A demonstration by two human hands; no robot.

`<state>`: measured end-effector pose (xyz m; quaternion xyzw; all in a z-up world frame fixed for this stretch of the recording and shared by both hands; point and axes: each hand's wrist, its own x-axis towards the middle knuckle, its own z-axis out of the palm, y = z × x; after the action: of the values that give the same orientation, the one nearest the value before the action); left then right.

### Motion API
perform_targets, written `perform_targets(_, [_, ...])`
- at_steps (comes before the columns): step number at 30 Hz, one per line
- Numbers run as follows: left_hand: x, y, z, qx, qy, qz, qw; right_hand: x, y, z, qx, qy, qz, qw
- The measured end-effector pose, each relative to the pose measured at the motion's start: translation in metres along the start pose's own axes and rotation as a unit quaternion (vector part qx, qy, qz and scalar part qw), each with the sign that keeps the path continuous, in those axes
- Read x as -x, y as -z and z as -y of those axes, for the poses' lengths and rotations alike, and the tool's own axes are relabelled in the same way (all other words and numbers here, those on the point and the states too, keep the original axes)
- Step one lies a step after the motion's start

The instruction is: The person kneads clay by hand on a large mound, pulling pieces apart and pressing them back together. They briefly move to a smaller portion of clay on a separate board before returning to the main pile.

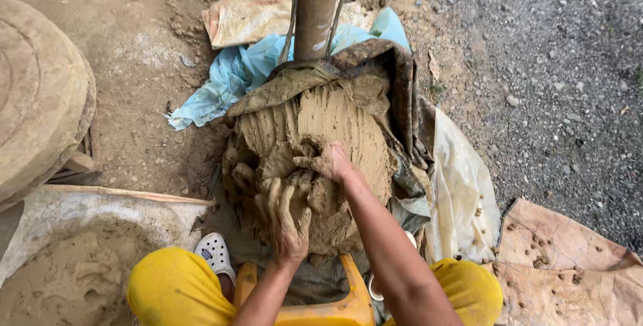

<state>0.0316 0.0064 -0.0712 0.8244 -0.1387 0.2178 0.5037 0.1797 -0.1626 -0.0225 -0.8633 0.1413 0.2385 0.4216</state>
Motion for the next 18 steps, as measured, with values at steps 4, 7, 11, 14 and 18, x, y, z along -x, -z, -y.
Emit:
perform_targets(4, [0.041, -0.002, 0.018, 0.099, 0.233, -0.036, 0.967, 0.006, -0.014, -0.019, 0.05, 0.006, 0.012, 0.999])
perform_targets(7, [0.046, -0.036, 0.062, 0.38, 0.538, -0.037, 0.752, 0.042, -0.039, -0.037, 0.134, 0.013, 0.004, 0.991])
perform_targets(11, [0.096, -0.04, 0.055, 0.578, 0.637, 0.002, 0.51, 0.17, -0.124, -0.091, 0.309, 0.277, -0.217, 0.883])
perform_targets(14, [0.112, -0.027, 0.039, 0.549, 0.591, 0.038, 0.59, 0.206, -0.128, -0.104, 0.202, 0.298, -0.256, 0.897])
perform_targets(18, [0.064, -0.021, 0.018, 0.404, 0.465, 0.092, 0.783, 0.249, -0.113, -0.105, -0.024, 0.337, -0.296, 0.894])
